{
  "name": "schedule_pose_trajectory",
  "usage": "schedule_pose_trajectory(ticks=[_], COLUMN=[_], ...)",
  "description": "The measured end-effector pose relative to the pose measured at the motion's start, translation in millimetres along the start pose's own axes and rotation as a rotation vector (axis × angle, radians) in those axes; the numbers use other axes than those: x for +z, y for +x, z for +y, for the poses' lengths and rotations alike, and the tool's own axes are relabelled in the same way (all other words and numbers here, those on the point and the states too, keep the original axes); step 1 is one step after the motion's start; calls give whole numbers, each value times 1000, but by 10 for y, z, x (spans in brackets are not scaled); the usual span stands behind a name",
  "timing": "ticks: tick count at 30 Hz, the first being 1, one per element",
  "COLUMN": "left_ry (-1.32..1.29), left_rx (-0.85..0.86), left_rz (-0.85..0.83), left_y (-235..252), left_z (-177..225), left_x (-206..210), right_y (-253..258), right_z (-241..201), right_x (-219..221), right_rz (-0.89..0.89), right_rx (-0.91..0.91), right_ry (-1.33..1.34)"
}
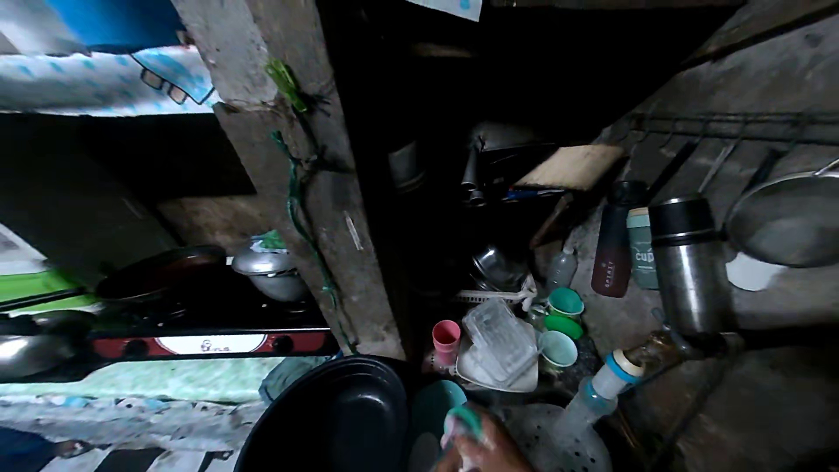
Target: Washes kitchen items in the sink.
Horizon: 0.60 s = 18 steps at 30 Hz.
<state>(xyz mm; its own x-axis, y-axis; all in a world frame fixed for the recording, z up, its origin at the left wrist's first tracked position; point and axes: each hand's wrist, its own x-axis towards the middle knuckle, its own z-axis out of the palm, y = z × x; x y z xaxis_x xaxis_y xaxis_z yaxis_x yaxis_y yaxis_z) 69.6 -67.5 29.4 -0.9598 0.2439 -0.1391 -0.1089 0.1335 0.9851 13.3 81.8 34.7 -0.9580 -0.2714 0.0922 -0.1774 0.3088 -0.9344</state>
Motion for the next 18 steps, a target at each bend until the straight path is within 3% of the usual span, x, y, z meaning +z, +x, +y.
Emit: schedule_pose_trajectory(ticks=[1,3,7,10,13,16,18], left_ry=[-7,-84,-288,-435,-558,-563,-531], left_rx=[-24,104,307,348,281,223,179], left_rz=[54,107,68,243,420,447,400], left_y=[-17,71,58,195,380,466,426], left_z=[44,-216,-179,-88,-41,-189,-253], left_x=[43,63,40,4,-98,-82,-22], right_y=[-8,98,308,104,-295,-479,-362], right_z=[-56,-37,365,334,303,428,385], right_x=[56,1,-219,-15,422,588,497], right_rz=[-22,58,310,531,696,572,509], right_rx=[-15,49,303,373,210,-249,-373], right_ry=[-128,-127,324,475,391,209,142])
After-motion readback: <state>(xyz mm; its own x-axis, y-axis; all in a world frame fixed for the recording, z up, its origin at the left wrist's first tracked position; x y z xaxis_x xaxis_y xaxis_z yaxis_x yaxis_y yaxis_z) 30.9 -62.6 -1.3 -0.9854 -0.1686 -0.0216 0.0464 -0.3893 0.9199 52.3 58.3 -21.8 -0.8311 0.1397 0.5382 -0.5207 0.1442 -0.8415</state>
